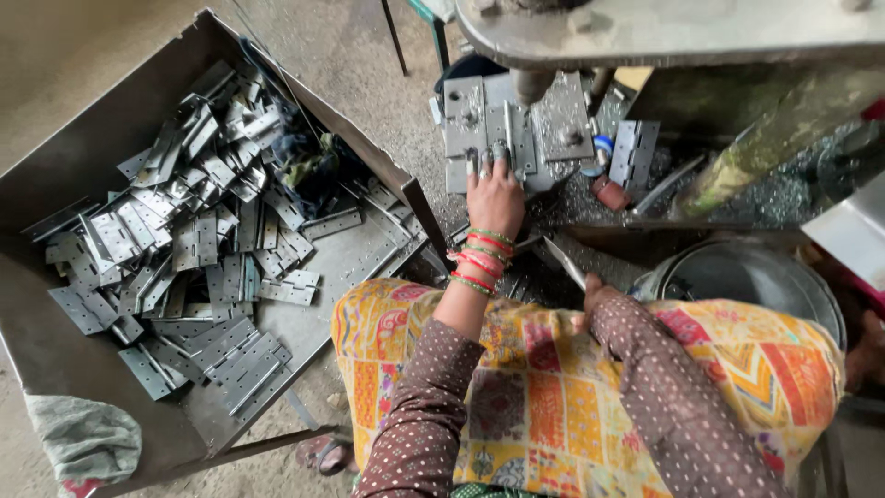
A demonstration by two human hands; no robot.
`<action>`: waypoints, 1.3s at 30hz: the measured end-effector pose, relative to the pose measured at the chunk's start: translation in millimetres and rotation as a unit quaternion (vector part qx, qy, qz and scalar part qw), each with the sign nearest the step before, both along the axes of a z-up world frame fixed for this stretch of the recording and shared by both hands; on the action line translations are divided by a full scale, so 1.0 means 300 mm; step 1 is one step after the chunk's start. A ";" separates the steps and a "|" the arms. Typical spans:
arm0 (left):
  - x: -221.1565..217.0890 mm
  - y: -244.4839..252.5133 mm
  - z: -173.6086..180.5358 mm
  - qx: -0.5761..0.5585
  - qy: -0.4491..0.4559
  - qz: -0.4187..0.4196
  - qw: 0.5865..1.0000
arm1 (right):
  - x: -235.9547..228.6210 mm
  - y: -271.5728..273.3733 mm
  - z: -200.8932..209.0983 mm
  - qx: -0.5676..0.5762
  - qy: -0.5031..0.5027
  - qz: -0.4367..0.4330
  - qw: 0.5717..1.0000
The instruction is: The person repeatedly picks metal hinge plates from a bin, places them under a press, and activates the machine to punch holes. Processed plates are returned to the bin. The cycle continues throughout the clip.
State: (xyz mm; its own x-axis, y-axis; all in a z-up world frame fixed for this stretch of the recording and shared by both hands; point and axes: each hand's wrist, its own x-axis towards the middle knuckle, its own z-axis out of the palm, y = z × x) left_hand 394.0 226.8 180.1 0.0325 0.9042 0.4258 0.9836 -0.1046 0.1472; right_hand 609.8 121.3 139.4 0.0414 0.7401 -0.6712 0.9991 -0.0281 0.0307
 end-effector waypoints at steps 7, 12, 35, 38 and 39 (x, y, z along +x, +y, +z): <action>0.000 0.090 0.007 -0.082 -0.046 0.023 0.995 | -0.012 0.041 0.134 0.027 -0.009 0.019 0.999; -0.006 0.127 0.023 0.004 -0.015 0.008 1.000 | -0.047 0.002 0.032 -0.025 -0.011 -0.033 0.999; -0.069 0.248 -0.002 -0.013 0.032 -0.001 0.999 | 0.059 0.006 -0.056 -0.021 0.062 -0.004 0.998; -0.080 0.222 0.014 -0.043 0.033 0.002 0.999 | 0.053 0.010 0.051 0.099 0.131 0.003 0.986; -0.076 0.188 0.015 -0.069 0.029 0.003 0.997 | 0.046 -0.002 0.083 0.183 0.175 -0.013 0.967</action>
